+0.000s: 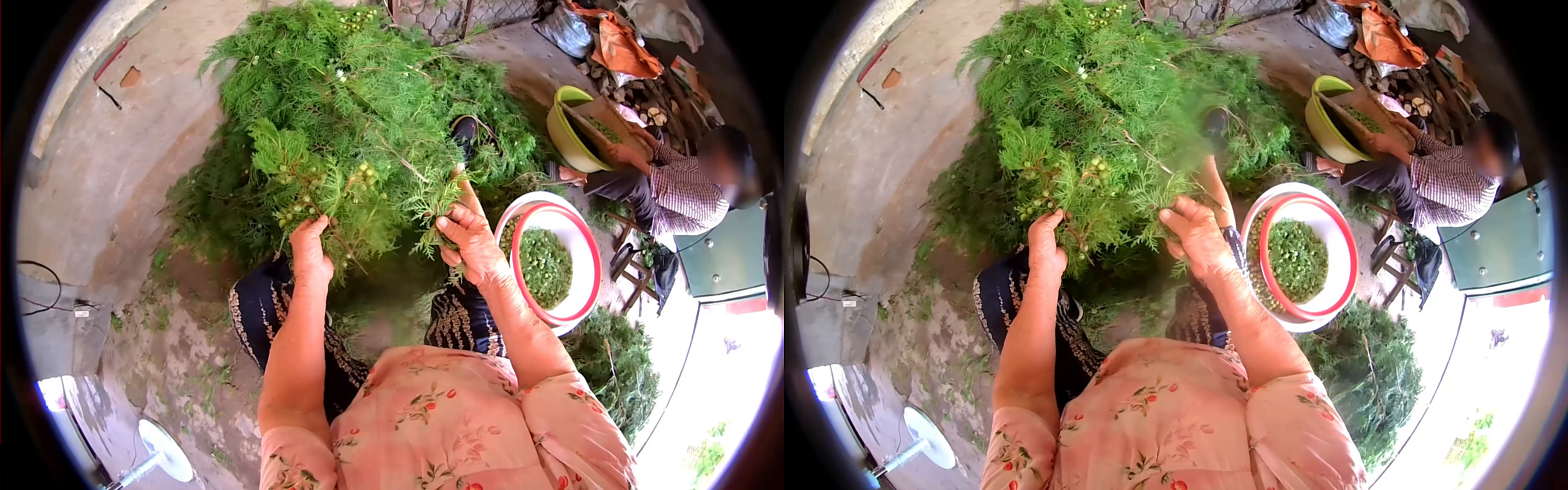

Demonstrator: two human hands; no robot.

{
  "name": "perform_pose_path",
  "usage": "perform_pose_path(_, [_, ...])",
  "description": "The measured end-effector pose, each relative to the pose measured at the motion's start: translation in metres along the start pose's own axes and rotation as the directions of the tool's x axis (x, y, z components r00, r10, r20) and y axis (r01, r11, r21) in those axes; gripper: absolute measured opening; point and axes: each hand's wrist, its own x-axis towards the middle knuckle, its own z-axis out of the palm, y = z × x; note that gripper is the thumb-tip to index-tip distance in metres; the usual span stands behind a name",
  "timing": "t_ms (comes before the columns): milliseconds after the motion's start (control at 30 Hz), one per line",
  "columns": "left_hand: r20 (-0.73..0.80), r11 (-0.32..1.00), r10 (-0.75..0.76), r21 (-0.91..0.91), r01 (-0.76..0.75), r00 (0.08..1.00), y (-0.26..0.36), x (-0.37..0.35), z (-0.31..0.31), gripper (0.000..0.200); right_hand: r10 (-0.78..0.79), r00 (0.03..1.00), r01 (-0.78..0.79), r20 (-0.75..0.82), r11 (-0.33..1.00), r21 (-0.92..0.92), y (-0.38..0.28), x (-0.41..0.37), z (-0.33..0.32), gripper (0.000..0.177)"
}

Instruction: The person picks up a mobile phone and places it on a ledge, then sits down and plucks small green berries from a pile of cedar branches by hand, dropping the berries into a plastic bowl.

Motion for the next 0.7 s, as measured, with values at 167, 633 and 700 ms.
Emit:
perform_pose_path(167, [-0.007, 0.964, -0.050, -0.262, 0.047, 0.999, -0.018, 0.024, -0.010, 0.009, -0.030, 0.986, -0.046, -0.164, 0.897, -0.440, 0.000, -0.017, -0.035, 0.013])
perform_pose_path(633, [0.193, 0.978, -0.018, -0.199, 0.057, 0.981, -0.001, 0.002, -0.004, 0.006, -0.600, 0.310, -0.866, -0.737, 0.142, -0.480, 0.081, -0.310, -0.416, 0.020])
perform_pose_path(700, [0.188, 0.988, 0.015, -0.154, 0.014, 0.982, 0.001, -0.007, 0.003, 0.006, -0.578, 0.434, -0.729, -0.691, 0.226, -0.647, 0.073, -0.283, -0.370, 0.015])
